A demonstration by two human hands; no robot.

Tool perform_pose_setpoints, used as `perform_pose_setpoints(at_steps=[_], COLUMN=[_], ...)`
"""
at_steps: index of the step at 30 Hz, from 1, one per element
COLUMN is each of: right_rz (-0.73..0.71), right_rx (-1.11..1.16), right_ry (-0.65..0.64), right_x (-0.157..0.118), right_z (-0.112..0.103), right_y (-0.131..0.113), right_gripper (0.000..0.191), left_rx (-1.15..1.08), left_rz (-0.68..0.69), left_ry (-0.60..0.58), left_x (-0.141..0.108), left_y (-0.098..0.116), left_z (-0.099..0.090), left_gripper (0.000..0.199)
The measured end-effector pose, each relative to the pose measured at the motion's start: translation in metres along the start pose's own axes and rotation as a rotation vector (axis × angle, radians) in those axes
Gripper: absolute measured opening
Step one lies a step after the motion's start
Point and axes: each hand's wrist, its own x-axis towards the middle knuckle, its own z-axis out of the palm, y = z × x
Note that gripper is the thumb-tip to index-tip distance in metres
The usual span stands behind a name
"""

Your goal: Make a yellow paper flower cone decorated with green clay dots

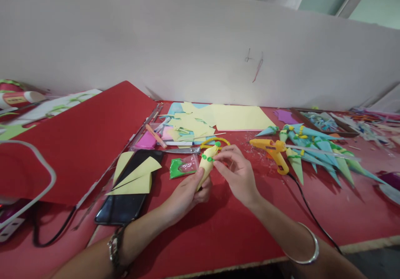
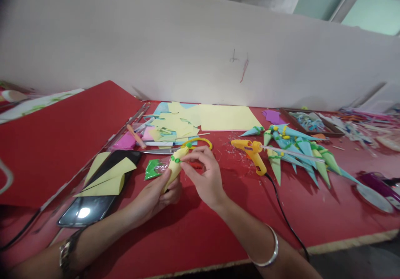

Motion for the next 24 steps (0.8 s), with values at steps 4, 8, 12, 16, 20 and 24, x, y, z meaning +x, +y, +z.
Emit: perform_pose_setpoints(at_steps=[4,8,12,16,20,24], right_rz=[0.017,0.0,-0.01,0.036,0.106,0.125], right_rx=[0.048,0.037,0.049,0.161,0.267,0.273], right_ry=[-0.028,-0.025,-0.015,-0.021,-0.049,-0.062], right_x=[-0.0007,0.0003,0.0009,0.0004,0.0006,0.0008], right_z=[0.0009,0.0016,0.0024,0.0044,0.0064,0.0066], right_y=[-0.0004,-0.0021,-0.001,0.0015,0.001,-0.0009], right_gripper=[0.012,0.007,0.004,0.013,0.017,0.016], left_rx=[0.008,0.028,0.048,0.052,0.063,0.076], left_rz=[0.023,0.024,0.027,0.023,0.029,0.046], left_ry=[-0.007,-0.017,-0.014,-0.023,-0.009,-0.04], left_x=[0.0005,0.0016,0.0014,0.0006,0.0001,0.0004], left_y=[-0.0013,-0.0025,-0.0024,-0.0024,-0.0028,-0.0033], left_z=[-0.0002,-0.0021,-0.0028,-0.0025,-0.0022,-0.0036], left_gripper=[0.043,0.044,0.044,0.044,0.044,0.043])
